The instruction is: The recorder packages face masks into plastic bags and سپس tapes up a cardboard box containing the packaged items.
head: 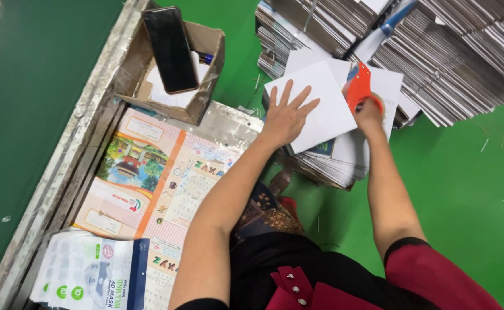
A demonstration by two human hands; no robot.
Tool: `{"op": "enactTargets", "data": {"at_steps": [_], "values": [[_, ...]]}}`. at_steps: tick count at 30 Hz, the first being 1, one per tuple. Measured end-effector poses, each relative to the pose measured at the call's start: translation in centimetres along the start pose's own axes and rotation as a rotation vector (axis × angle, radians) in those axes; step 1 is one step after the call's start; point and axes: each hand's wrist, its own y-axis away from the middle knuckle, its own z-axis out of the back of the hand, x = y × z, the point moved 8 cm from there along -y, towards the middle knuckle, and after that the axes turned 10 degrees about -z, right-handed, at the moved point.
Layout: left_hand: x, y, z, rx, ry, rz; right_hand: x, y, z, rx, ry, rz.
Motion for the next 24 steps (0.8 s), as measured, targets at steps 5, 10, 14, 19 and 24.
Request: {"op": "enactTargets", "data": {"at_steps": [5,10,14,19,24], "values": [[-0.9,0.2,-0.2,0.013,-0.028,0.067,-0.1,1.0,7.1,0.139,-0.054,-0.126],[-1.6,-0.1,-0.6,0.075,-0.116,0.117,9.9,2.8,24.0,0.267,-0.975,-0.178],[-1.2,-1.0,1.9,0.028,0.139,0.158,19.0,7.3,31.6,0.283,-1.357,0.009],[2.0,-1.3,1.0,-0.065,0.264,0.149,22.8,9.5,25.8,0.393,-1.587,0.02],[12.0,-0.2,-2.4,-0.643,0.434,0.306,22.2,9.6,23.0,0.411,-1.478,-0.011]]}}
